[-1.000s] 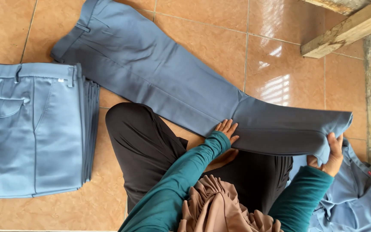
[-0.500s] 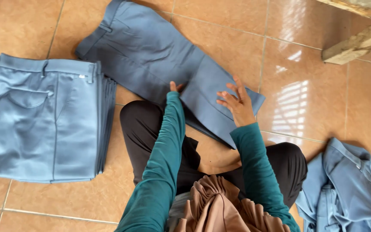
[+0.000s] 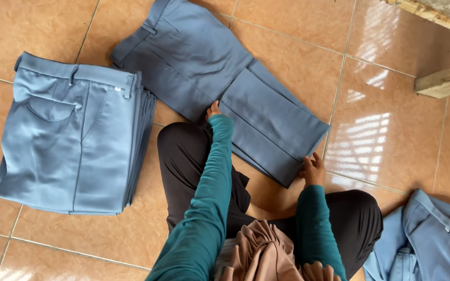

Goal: The person sits on a tiled floor and folds several pairs of blue trousers by hand. They smooth the fabric, fold the legs together, and then fold the trousers into neat rectangles, stacking them on the floor.

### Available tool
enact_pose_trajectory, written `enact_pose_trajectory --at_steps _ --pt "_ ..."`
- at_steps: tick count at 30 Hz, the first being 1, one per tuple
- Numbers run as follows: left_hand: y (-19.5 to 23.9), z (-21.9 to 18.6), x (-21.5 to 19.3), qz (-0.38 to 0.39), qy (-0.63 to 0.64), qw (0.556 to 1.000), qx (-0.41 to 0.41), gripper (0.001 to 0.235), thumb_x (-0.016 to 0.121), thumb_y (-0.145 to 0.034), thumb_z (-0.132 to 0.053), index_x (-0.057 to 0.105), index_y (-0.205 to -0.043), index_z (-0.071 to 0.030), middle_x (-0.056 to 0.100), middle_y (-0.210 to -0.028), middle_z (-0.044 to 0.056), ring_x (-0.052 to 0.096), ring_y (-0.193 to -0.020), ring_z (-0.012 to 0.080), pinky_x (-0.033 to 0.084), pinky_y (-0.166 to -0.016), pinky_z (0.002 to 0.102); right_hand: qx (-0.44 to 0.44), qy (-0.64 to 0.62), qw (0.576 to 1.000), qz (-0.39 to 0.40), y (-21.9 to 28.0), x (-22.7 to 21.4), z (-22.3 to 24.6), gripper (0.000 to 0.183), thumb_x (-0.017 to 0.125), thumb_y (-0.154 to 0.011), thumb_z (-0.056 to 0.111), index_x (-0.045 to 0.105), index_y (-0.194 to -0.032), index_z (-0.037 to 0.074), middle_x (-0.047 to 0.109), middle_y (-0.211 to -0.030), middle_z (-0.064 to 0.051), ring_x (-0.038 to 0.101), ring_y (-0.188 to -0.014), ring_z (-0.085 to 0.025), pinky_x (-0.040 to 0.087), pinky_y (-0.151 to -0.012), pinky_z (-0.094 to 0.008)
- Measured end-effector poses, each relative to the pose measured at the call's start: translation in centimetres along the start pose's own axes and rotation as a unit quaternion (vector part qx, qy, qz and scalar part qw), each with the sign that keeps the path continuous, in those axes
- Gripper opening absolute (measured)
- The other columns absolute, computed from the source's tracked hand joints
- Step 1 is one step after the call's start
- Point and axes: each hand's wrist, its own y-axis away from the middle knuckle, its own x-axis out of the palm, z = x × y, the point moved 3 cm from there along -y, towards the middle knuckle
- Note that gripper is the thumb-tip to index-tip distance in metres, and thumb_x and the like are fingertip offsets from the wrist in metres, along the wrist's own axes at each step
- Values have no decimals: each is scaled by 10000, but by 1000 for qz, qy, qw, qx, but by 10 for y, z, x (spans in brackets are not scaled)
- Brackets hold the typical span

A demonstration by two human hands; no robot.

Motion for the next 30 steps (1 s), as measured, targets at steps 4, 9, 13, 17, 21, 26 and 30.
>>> enact_pose_trajectory --at_steps 4,9,13,17,21,26,30 --pt "9 5 13 -14 -7 1000 14 887 760 -919 -241 208 -1587 -431 436 -1454 14 545 -1234 196 474 -1077 364 -3 12 1000 1 -36 10 -19 645 858 -871 310 589 -1433 145 670 -1066 -190 696 -827 -350 632 -515 -522" --pt "54 -15 -12 147 -41 987 58 864 751 -829 -187 312 -1517 -472 520 -1414 -6 591 -1277 199 515 -1047 314 -33 -159 985 -54 -69 -45 -22 463 842 -862 140 697 -1300 177 614 -927 -59 628 -829 -210 555 -660 -392" --pt "135 -56 -26 -596 -340 674 272 495 698 -923 -464 682 -577 -110 404 -455 -65 419 -344 27 433 -449 154 -9 -72 995 -65 -68 -94 -34 577 882 -859 170 637 -1382 154 667 -1014 -136 680 -894 -298 558 -752 -526" --pt "151 -52 -46 -449 -236 802 314 229 711 -917 -323 673 -1114 -212 527 -798 63 517 -594 190 488 -584 398 12 136 985 -104 -85 -89 -65 726 889 -812 311 579 -1453 169 668 -1121 -144 682 -1032 -338 561 -836 -557" --pt "188 -88 -103 -205 -108 881 413 612 712 -856 -288 509 -1425 -191 510 -1408 132 495 -1323 304 251 -1163 583 -229 339 873 -266 -34 -42 -5 626 756 -946 371 512 -1517 290 502 -1489 -108 525 -1332 -372 456 -1017 -583" --pt "212 -100 18 -26 -85 822 563 586 551 -988 -272 394 -1552 -261 317 -1658 69 263 -1545 301 160 -1272 533 -377 324 856 -139 6 66 47 485 563 -1051 219 510 -1531 166 439 -1585 -120 369 -1473 -324 275 -1171 -503" --pt "206 -100 -15 51 -210 818 533 573 414 -1056 -388 266 -1610 -368 228 -1701 -26 174 -1568 259 71 -1264 565 -275 460 844 3 18 74 67 528 334 -1119 441 301 -1631 318 259 -1710 -14 154 -1590 -205 54 -1275 -513"
